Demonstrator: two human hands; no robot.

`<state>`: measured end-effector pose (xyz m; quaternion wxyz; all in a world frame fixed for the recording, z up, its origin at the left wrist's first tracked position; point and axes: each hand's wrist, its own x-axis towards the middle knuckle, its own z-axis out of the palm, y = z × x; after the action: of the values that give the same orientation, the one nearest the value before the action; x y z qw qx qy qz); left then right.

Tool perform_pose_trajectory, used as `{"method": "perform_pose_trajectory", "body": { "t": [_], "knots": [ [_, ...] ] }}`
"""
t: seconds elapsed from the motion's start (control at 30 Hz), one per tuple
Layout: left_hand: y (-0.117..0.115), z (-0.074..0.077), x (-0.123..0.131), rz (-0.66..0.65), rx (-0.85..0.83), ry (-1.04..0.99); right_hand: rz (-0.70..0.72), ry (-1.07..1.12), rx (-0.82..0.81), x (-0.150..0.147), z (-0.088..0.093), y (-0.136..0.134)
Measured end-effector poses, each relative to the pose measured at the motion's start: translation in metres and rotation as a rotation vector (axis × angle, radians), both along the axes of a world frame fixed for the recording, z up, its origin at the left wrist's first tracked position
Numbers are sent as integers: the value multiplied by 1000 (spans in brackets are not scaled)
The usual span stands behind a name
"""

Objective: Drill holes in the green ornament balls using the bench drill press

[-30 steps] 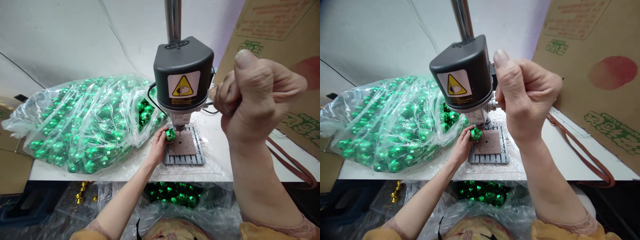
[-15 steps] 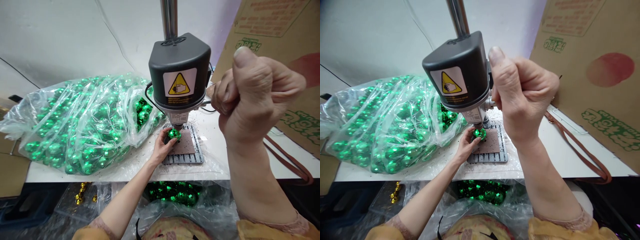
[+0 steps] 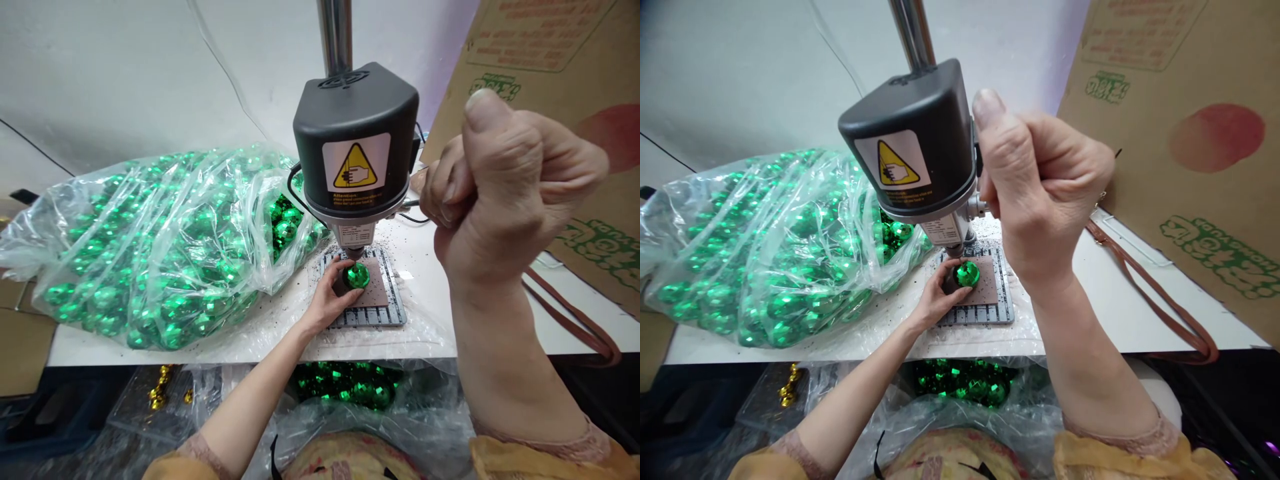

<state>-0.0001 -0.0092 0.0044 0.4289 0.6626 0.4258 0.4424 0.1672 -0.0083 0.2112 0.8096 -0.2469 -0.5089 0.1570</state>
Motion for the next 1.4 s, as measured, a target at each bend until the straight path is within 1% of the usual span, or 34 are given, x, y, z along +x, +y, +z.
{"method": "perform_pose_trajectory", "body": {
  "t": [0.13,0.27,0.37,0.57,0.7,0.77,0.9,1.07,1.23,1.4],
  "knots": [
    [-4,0,5,-2,45,-28,-3,10,11,0,0,1],
    [-3,1,8,11,20,-42,8,-3,-10,1,0,-1],
    [-3,1,9,15,-1,-61,-24,-5,23,1,-3,0],
    [-3,-4,9,22,-1,-88,-144,23,140,-1,-22,-2],
    [-2,-9,8,17,8,-87,-182,-17,96,0,-35,-7],
    [-2,-10,8,14,9,-85,-188,-32,113,3,-41,-7],
    [-2,-9,8,12,21,-78,-176,-66,167,9,-49,-5],
    [-3,-6,9,15,15,-86,-158,-108,176,12,-58,-6],
    [-4,-5,10,15,12,-94,-87,-146,349,12,-62,-6],
    [-3,-5,9,13,21,-83,-63,-180,393,13,-69,0]
  ]
}}
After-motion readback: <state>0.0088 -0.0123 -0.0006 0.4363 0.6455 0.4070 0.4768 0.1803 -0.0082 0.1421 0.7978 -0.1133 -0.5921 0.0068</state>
